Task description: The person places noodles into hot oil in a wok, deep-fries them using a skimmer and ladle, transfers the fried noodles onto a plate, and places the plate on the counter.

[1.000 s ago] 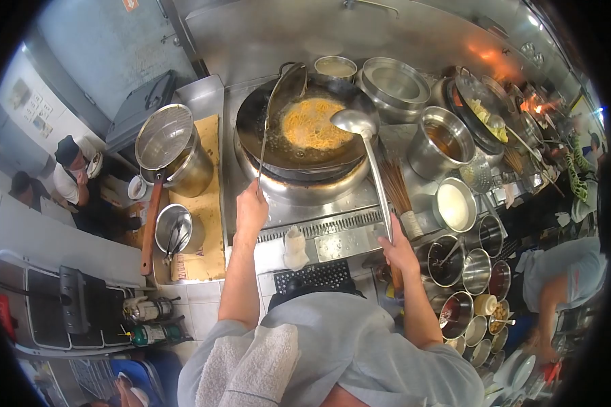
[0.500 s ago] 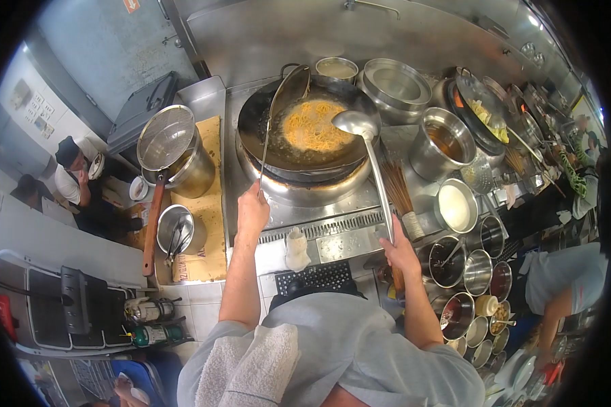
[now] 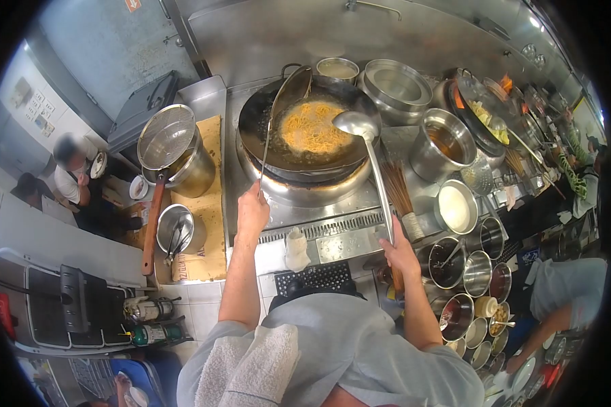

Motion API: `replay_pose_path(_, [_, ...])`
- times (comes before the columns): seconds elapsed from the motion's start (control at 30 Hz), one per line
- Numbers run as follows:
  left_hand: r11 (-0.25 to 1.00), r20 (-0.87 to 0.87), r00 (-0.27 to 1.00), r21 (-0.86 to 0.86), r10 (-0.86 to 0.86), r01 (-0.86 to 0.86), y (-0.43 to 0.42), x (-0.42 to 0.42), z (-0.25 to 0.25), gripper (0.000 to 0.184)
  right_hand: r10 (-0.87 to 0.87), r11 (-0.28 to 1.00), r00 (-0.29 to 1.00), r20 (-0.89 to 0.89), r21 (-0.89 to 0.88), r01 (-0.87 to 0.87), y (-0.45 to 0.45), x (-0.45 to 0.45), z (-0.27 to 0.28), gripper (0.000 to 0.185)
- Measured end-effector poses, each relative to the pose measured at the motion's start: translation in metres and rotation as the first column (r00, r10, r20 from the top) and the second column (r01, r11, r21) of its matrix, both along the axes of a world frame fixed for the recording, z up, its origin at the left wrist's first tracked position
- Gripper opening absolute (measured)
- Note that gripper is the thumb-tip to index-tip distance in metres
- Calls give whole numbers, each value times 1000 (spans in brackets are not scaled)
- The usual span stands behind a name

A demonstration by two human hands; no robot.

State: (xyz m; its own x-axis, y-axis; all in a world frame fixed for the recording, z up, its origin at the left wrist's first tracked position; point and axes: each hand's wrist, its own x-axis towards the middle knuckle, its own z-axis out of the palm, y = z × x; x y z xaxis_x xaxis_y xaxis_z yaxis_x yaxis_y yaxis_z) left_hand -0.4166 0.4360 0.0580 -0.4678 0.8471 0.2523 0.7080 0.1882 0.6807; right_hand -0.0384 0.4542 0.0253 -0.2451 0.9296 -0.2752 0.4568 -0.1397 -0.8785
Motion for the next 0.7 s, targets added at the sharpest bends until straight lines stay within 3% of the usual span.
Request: replay_pose_path(0.7, [1000,12,1000,-25,-17,17,-1,0,3,39,-4,1000,1000,-31,-3,4,-1,-3,3,78])
